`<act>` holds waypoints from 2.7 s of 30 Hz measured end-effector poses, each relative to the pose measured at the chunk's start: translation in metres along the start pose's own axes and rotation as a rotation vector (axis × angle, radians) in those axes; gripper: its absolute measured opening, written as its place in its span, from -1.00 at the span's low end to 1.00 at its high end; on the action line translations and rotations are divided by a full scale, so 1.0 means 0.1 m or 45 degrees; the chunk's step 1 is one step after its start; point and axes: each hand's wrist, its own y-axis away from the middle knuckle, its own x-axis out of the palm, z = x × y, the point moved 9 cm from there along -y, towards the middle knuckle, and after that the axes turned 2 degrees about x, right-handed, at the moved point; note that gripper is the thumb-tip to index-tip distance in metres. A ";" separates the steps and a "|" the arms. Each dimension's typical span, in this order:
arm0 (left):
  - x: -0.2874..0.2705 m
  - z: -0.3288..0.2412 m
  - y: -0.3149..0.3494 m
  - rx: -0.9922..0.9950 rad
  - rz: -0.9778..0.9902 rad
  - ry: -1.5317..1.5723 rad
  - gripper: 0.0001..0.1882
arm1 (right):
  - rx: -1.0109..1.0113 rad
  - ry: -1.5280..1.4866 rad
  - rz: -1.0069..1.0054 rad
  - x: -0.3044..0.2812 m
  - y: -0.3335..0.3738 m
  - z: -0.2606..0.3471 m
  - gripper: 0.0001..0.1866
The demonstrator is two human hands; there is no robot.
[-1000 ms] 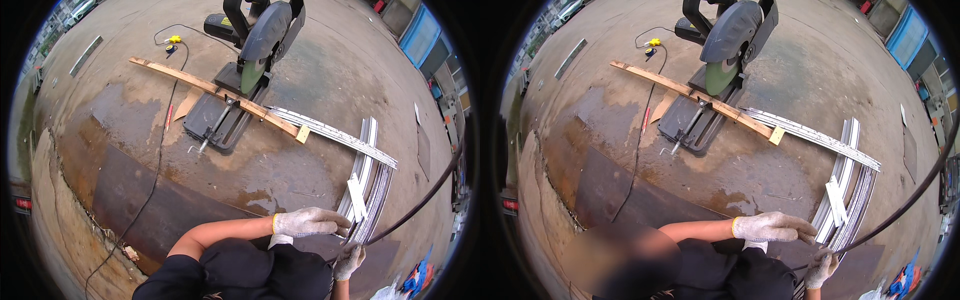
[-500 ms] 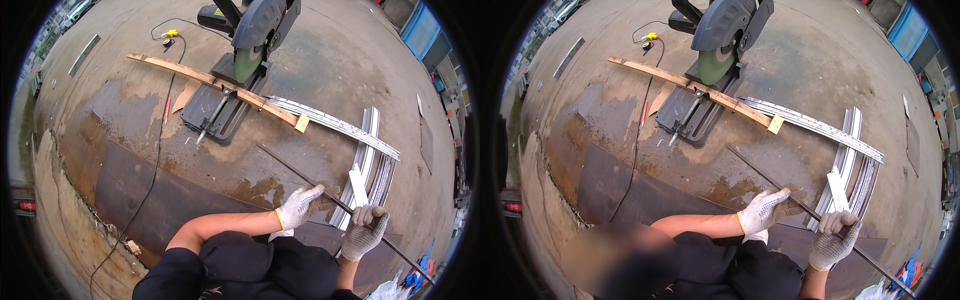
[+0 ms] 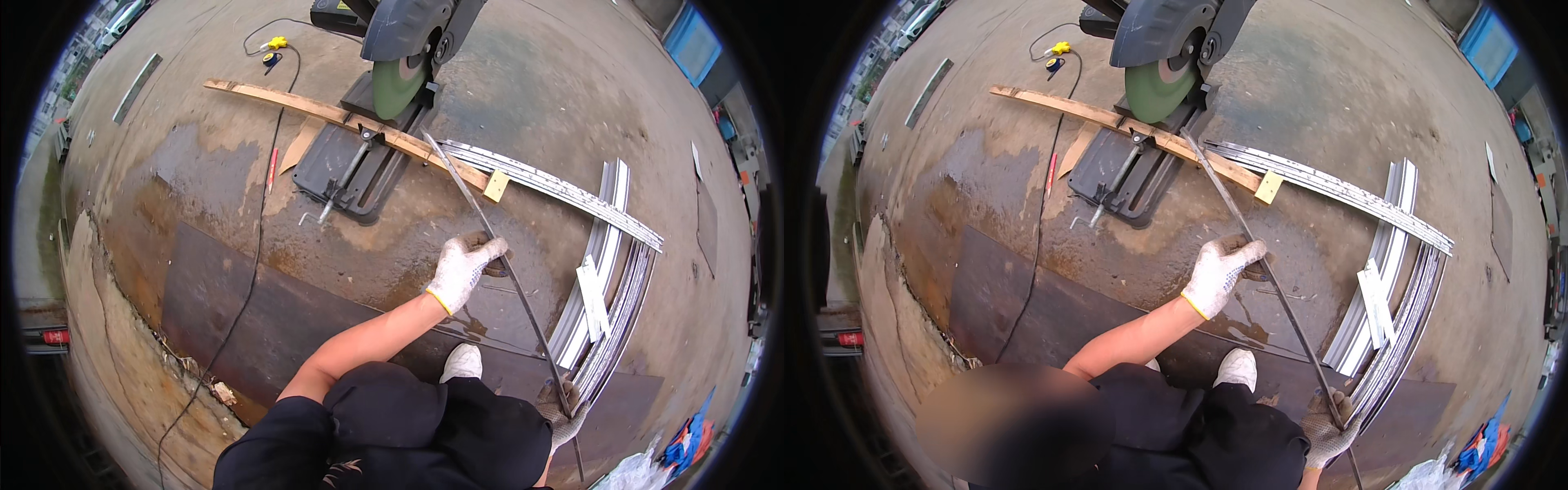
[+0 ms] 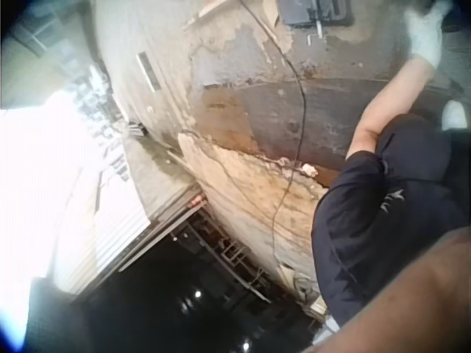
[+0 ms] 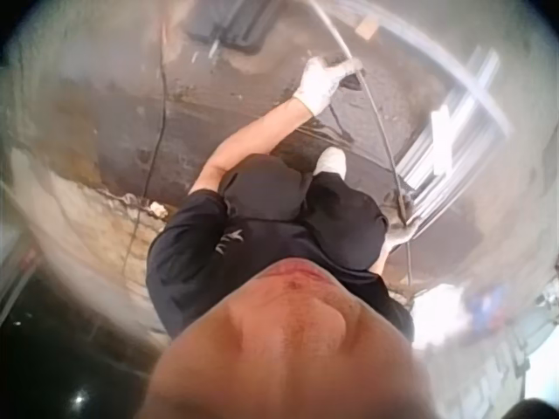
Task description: The person repeatedly picks up long metal rods, positions them under a chop saw, and cuts them into shorter pieces. The cut pieces are placed in a growing pile on the floor. The person wears gloves and uses both hands to handle the rods and operate the saw.
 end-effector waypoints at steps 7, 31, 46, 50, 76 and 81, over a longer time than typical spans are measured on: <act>-0.49 -0.31 -0.22 0.179 -0.326 -0.146 -0.71 | 0.163 -0.005 -0.405 -0.84 -0.03 -0.45 -0.54; -0.49 -0.01 -0.37 0.078 -0.119 0.636 -0.78 | 0.711 -0.288 0.238 -0.54 0.02 -0.95 -0.73; -0.39 0.04 -0.39 -0.110 0.038 0.853 -0.81 | 0.755 -0.155 0.093 -0.61 0.08 -0.94 -0.70; -0.39 0.03 -0.42 -0.048 0.143 0.851 -0.75 | 0.593 0.058 0.052 -0.51 0.06 -0.85 -0.69; -0.44 0.11 -0.47 -0.101 -0.016 0.791 -0.77 | 0.752 -0.138 0.036 -0.03 0.18 -1.04 -0.69; -0.43 0.10 -0.45 -0.055 -0.018 0.870 -0.77 | 0.799 -0.124 0.146 -0.39 0.09 -0.99 -0.72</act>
